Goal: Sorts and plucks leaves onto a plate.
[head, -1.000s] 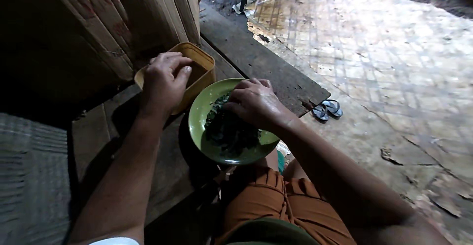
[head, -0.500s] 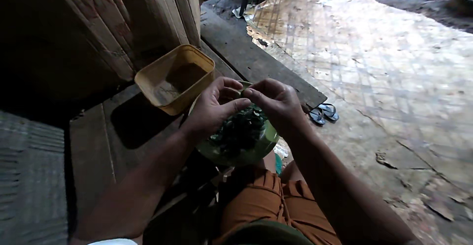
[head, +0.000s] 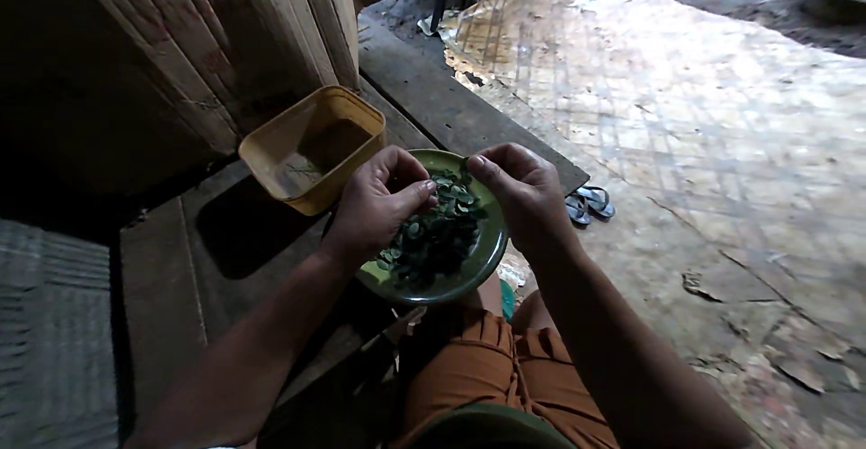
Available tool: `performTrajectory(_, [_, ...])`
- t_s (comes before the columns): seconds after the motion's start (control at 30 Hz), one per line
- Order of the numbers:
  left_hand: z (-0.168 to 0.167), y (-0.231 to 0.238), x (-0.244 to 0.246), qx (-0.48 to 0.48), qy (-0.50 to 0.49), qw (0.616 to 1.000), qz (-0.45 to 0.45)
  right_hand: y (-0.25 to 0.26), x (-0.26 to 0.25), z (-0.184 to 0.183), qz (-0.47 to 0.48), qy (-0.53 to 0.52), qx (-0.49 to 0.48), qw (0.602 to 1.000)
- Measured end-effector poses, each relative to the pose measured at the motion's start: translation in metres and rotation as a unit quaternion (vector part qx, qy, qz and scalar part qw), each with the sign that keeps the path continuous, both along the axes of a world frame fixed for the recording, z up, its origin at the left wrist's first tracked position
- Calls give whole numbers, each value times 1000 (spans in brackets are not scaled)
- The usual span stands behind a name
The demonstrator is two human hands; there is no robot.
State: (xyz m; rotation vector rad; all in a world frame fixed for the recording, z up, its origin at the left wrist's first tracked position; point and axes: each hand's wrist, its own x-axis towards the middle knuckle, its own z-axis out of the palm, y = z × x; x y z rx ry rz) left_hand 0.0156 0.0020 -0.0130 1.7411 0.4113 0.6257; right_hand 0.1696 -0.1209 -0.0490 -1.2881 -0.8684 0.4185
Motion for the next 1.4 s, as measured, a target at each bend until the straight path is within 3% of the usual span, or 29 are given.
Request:
performTrajectory(0.23, [-10,3,-2,190,29,981,-6,-1,-13,4,5,-27,-27,999])
performTrajectory(0.57, [-12,6,-3,254,22,966,34,1,-16,8,54,-88,-39,994])
performTrajectory(0.7, [-7,10,-5,304,34,951,48,8,-13,4,32,-152,-6,988])
performTrajectory(0.83, [8,33,-15,363,44,923,117,12,-1,1,8,-182,-30,983])
performTrajectory(0.9, [16,53,-21,388,74,902,174,8,2,1,35,-226,-86,970])
performTrajectory(1.03, [17,94,-34,410,165,861,252,0,3,4,113,-362,-186,906])
performTrajectory(1.23, [22,86,-32,422,200,866,177,2,-9,19,173,-441,-324,819])
performTrajectory(1.4, [23,61,-27,398,261,879,27,14,6,-1,140,-481,-211,839])
